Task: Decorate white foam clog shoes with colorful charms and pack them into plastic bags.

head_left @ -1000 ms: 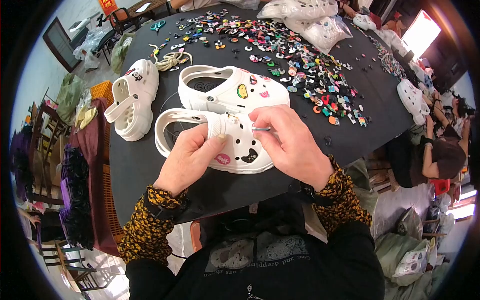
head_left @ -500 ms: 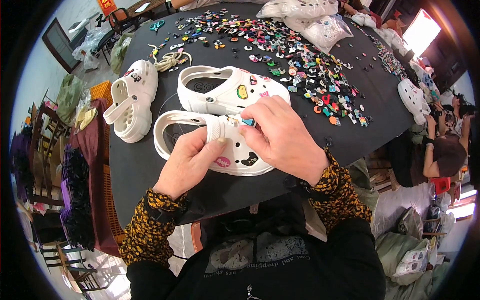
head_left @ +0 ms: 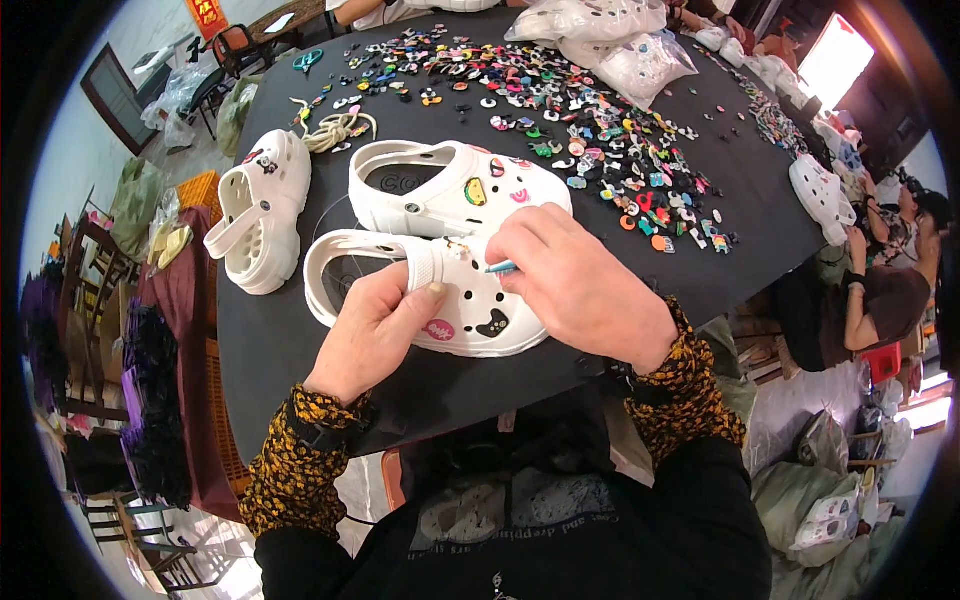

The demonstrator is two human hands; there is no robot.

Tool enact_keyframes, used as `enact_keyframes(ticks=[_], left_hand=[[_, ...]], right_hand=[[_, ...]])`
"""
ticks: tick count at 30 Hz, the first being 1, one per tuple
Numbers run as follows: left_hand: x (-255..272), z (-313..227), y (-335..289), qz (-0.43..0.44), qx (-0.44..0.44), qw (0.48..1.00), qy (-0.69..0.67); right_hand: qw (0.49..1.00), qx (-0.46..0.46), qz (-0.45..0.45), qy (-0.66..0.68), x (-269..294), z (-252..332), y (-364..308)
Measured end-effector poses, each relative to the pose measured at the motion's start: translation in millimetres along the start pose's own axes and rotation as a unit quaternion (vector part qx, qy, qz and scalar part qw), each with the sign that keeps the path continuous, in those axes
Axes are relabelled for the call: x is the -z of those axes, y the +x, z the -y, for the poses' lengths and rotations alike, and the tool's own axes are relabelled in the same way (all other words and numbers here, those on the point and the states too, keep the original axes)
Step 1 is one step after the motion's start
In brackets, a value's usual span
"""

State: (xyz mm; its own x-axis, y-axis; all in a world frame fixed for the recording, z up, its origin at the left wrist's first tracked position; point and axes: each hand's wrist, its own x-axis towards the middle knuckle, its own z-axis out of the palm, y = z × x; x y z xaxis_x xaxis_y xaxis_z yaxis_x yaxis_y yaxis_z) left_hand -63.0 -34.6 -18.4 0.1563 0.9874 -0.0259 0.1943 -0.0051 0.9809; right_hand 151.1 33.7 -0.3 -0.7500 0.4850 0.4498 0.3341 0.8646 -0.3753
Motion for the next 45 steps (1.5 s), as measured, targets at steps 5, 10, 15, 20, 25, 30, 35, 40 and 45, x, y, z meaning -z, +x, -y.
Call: enact_keyframes(ticks=[5,10,15,20,25,30,35,40,45], left_hand=[[0,-1,-1,0.0,0.0,1.0,-0.011],[0,1,-1,-0.001,-0.004,1.0,-0.01],[0,2,0,-0.005,-0.015,1.0,0.005],[-1,0,-1,-0.017,-0.014,1.0,0.015],[-1,4,0,-0.021,-0.022,0.998,0.046],[-3,8,0,-0.025,-0.031,0.999,0.022],[1,12,4,-0.03,-0.026,0.999,0.011],[-1,8,4,-0.024,-0.028,0.999,0.0],[2,12,3,-0.013,-0.039,0.999,0.0]], right_hand=[[1.0,0.014,-0.015,-0.019,-6,4,1],[0.996,0.022,-0.034,-0.085,-15,11,-3],[0.976,0.064,-0.084,-0.191,-27,11,-9],[0.98,0.05,-0.069,-0.177,-26,15,-13],[0.977,0.068,-0.094,-0.176,-31,10,-18],[0.965,0.127,-0.129,-0.19,-36,0,-22],[0.964,0.155,-0.118,-0.181,-34,3,-29],[0.988,0.049,-0.142,-0.036,-16,4,-27],[0.987,-0.068,-0.123,0.079,-4,-6,-21]])
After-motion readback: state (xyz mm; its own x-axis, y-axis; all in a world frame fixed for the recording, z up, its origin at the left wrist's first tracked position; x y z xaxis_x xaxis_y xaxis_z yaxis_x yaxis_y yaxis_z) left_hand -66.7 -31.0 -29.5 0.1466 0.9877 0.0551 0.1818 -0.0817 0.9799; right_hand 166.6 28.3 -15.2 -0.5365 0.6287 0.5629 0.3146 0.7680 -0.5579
